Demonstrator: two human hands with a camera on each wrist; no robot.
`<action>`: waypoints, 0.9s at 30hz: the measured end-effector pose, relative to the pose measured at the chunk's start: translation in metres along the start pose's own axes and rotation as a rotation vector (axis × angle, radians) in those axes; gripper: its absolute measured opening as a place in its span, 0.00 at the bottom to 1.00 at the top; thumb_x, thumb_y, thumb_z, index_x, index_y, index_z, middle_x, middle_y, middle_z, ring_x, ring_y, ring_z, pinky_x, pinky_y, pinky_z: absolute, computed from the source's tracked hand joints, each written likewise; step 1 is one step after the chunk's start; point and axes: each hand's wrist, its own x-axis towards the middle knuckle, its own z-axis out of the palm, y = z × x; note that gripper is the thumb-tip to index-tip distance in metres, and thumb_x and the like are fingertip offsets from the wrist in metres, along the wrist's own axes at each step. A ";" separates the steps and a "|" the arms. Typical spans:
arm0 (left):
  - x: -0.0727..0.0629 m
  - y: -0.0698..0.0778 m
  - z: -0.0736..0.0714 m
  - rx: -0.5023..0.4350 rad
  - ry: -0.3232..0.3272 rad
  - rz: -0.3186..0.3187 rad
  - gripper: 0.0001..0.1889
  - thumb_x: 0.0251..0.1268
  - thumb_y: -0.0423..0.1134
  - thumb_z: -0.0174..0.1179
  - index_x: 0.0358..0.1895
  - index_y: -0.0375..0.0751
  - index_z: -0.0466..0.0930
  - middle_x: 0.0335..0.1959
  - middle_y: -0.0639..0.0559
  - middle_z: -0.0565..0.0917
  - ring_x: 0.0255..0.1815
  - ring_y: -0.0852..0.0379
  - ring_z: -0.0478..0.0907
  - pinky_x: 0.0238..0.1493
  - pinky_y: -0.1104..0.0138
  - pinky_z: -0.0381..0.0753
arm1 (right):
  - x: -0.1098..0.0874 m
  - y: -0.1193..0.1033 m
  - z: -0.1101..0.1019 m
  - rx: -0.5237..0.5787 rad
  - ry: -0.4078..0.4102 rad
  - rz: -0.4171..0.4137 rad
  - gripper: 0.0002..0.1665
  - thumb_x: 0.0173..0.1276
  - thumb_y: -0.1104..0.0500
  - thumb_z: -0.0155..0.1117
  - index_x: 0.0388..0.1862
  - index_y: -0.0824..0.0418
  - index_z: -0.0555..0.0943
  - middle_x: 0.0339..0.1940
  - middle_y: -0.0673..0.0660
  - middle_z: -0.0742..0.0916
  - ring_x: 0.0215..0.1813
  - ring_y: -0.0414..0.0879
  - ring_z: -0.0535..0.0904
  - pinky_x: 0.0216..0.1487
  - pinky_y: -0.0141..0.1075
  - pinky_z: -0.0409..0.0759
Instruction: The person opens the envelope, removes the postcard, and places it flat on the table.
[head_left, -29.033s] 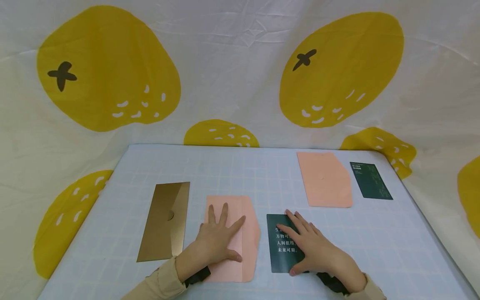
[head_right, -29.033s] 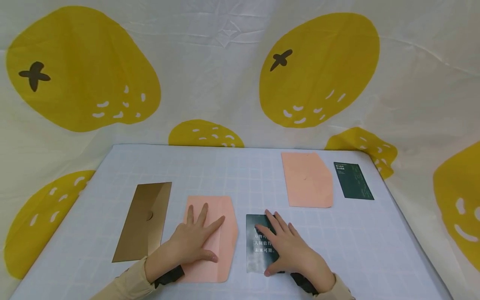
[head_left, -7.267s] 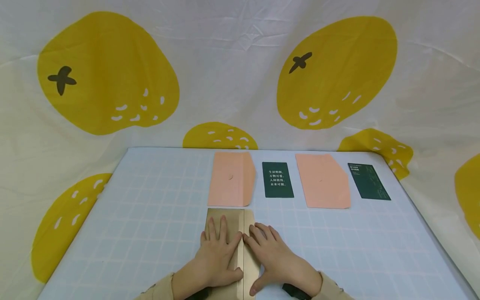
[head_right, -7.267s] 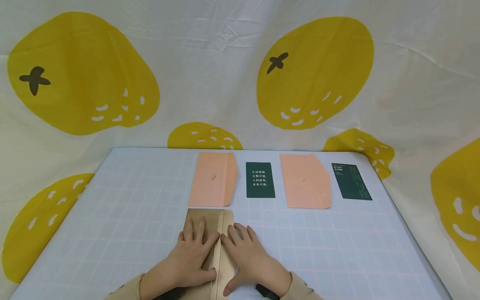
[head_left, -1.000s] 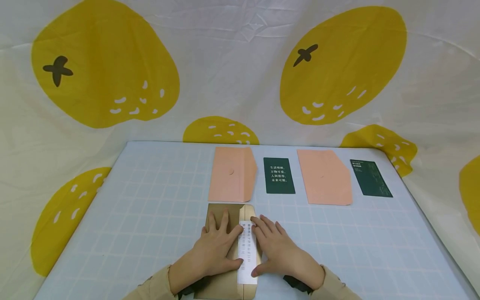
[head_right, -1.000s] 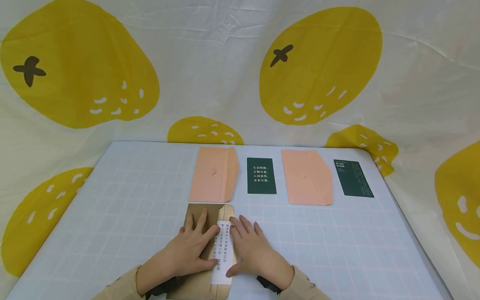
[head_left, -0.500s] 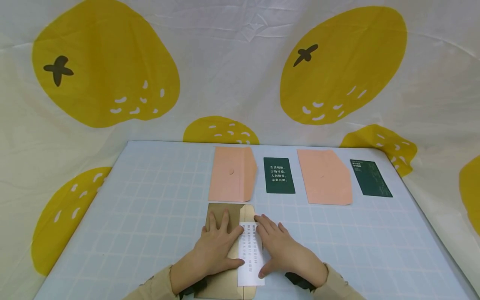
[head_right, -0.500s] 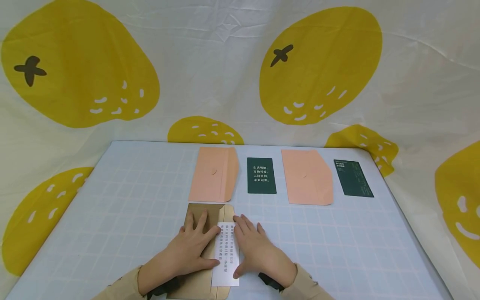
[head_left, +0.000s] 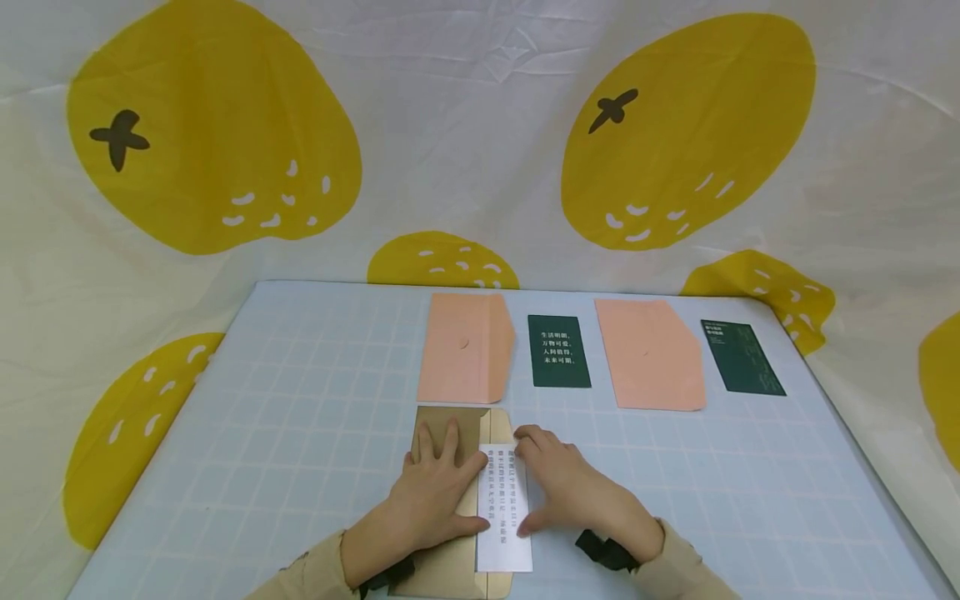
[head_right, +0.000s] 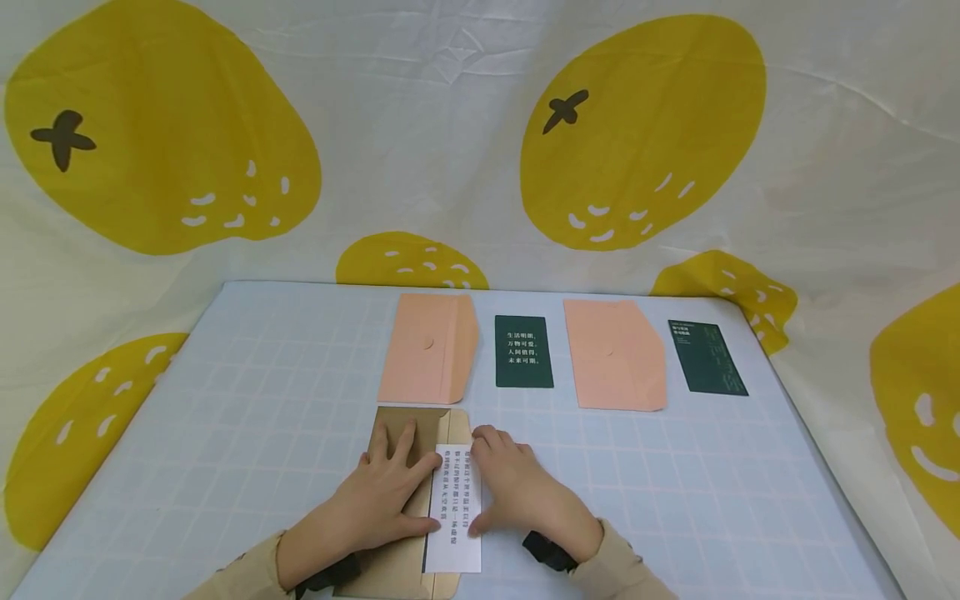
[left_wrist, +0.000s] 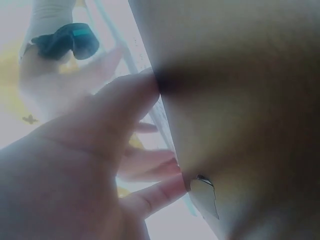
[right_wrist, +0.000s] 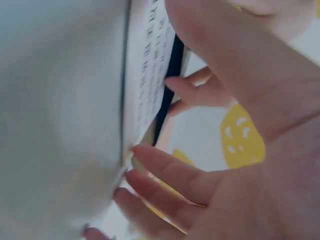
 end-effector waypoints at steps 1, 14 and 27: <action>0.000 0.000 0.000 0.004 0.001 0.000 0.41 0.50 0.72 0.65 0.65 0.55 0.68 0.71 0.24 0.60 0.63 0.11 0.57 0.42 0.34 0.77 | 0.002 0.002 -0.001 0.027 0.027 -0.002 0.47 0.41 0.46 0.86 0.57 0.63 0.74 0.65 0.59 0.72 0.63 0.55 0.68 0.57 0.56 0.72; 0.000 0.000 0.001 0.020 0.017 0.009 0.42 0.50 0.72 0.64 0.65 0.54 0.68 0.70 0.24 0.62 0.62 0.12 0.58 0.41 0.34 0.78 | 0.015 0.015 0.002 0.324 0.129 0.146 0.28 0.51 0.53 0.81 0.45 0.62 0.78 0.38 0.51 0.76 0.40 0.44 0.71 0.40 0.35 0.74; 0.000 0.001 0.000 0.015 0.001 0.004 0.43 0.49 0.73 0.64 0.66 0.55 0.68 0.71 0.25 0.60 0.63 0.12 0.57 0.42 0.34 0.77 | 0.020 0.021 0.008 0.594 0.198 0.197 0.18 0.52 0.65 0.78 0.36 0.63 0.77 0.21 0.50 0.78 0.23 0.41 0.73 0.23 0.30 0.71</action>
